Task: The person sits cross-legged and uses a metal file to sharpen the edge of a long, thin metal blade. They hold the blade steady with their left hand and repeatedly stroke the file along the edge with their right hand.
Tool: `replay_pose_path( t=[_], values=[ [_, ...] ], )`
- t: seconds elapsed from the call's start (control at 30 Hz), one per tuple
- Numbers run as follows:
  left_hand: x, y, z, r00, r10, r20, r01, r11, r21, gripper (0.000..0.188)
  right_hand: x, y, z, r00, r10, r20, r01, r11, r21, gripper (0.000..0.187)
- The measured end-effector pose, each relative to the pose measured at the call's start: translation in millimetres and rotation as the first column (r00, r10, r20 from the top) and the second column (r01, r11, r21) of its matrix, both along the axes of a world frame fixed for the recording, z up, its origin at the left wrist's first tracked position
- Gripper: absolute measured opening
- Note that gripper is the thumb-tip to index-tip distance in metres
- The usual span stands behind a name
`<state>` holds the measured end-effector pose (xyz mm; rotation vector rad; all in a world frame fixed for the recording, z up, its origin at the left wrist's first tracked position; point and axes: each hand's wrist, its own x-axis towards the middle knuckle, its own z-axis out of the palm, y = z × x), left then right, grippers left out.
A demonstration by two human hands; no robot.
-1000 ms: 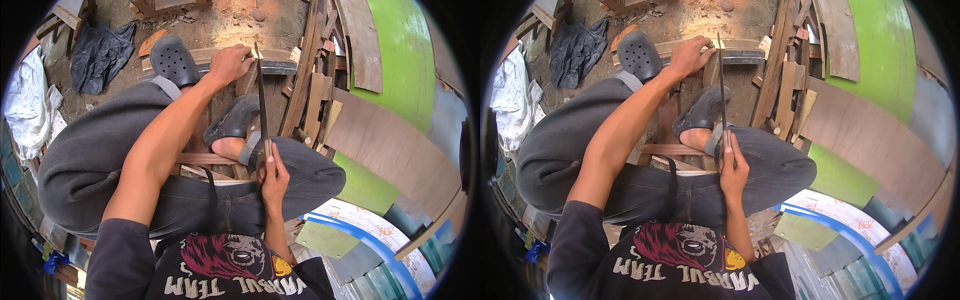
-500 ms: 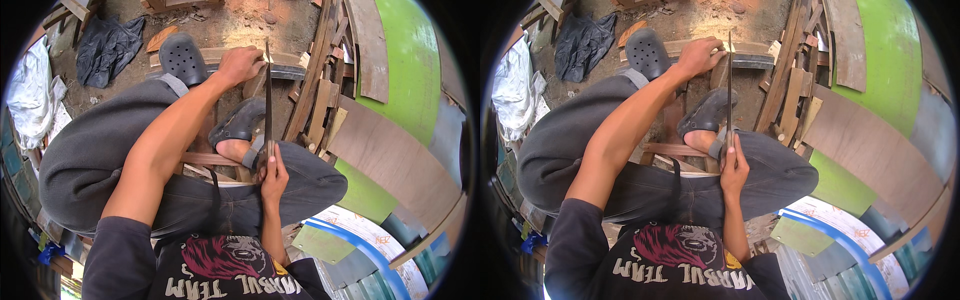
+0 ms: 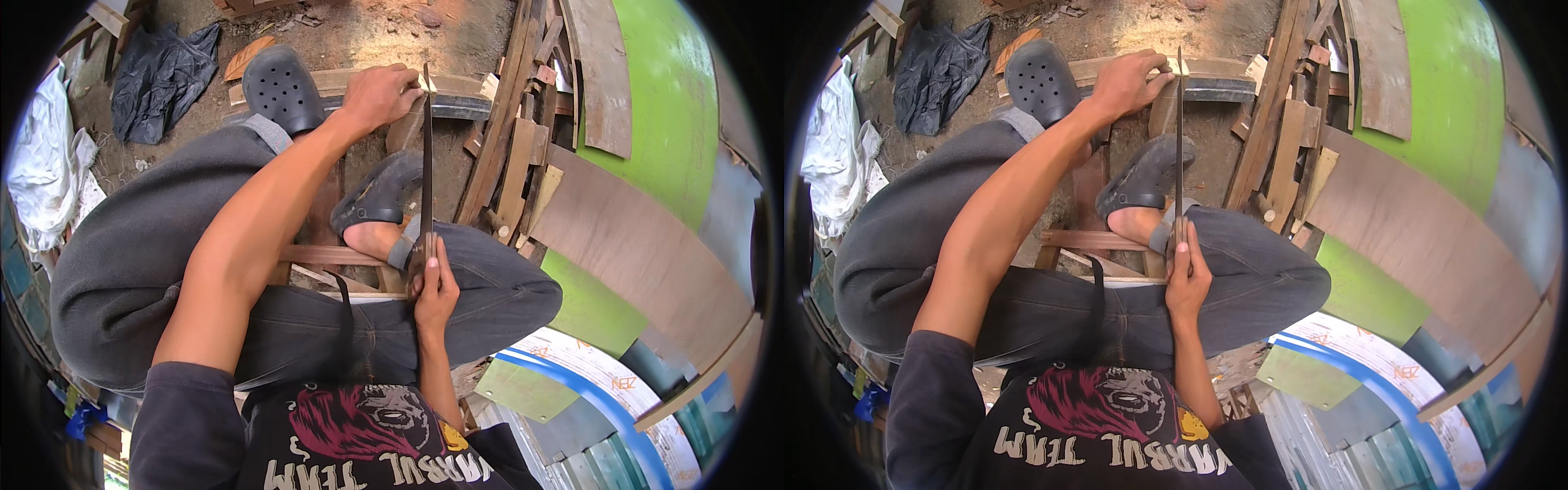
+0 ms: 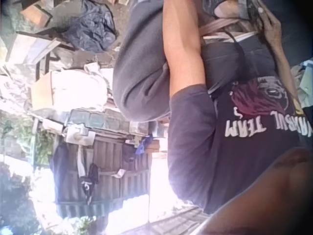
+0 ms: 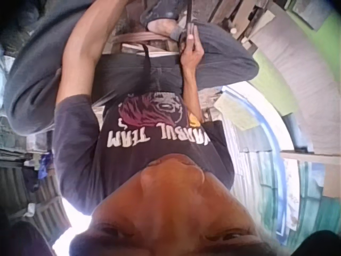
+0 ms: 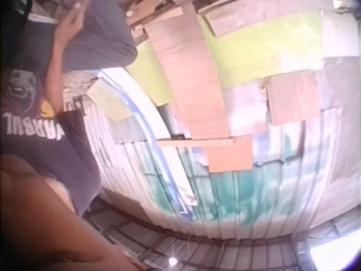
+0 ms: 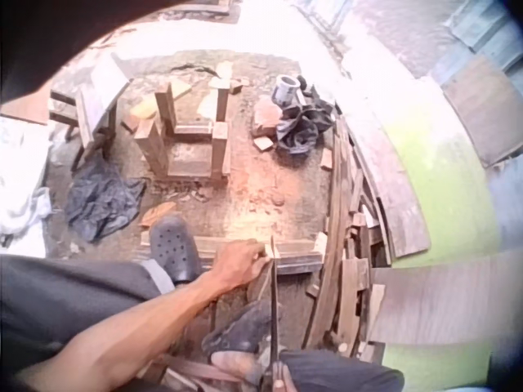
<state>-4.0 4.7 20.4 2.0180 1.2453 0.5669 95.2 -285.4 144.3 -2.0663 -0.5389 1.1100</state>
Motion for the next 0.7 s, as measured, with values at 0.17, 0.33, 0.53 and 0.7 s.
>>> replay_pose_path(
  t=[0.17, 0.33, 0.53, 0.7],
  values=[
    [13.7, 0.4, 5.7, 1.0, -0.013, 0.021, 0.013, 1.0, 0.019, 0.023, 15.5, 110.1, -76.1, 0.993, 0.013, 0.119, -0.036, 0.98, 0.195, 0.047],
    [7.8, 9.4, 5.0, 0.998, -0.056, -0.034, 0.058, 0.998, 0.038, 0.024, 17.4, 146.9, -53.2, 0.99, -0.04, -0.139, 0.065, 0.982, 0.178, 0.047],
    [-0.6, -10.0, -4.7, 0.997, 0.069, 0.042, -0.067, 0.997, -0.046, 0.024, -3.2, -1.8, -7.0, 1.0, 0.018, 0.012, -0.018, 1.0, -0.015, 0.049],
    [20.3, -3.9, 10.0, 1.0, 0.019, -0.004, -0.02, 0.996, -0.082, 0.024, 15.6, 153.3, -82.8, 0.999, -0.032, 0.043, 0.02, 0.969, 0.246, 0.046]
  ],
)
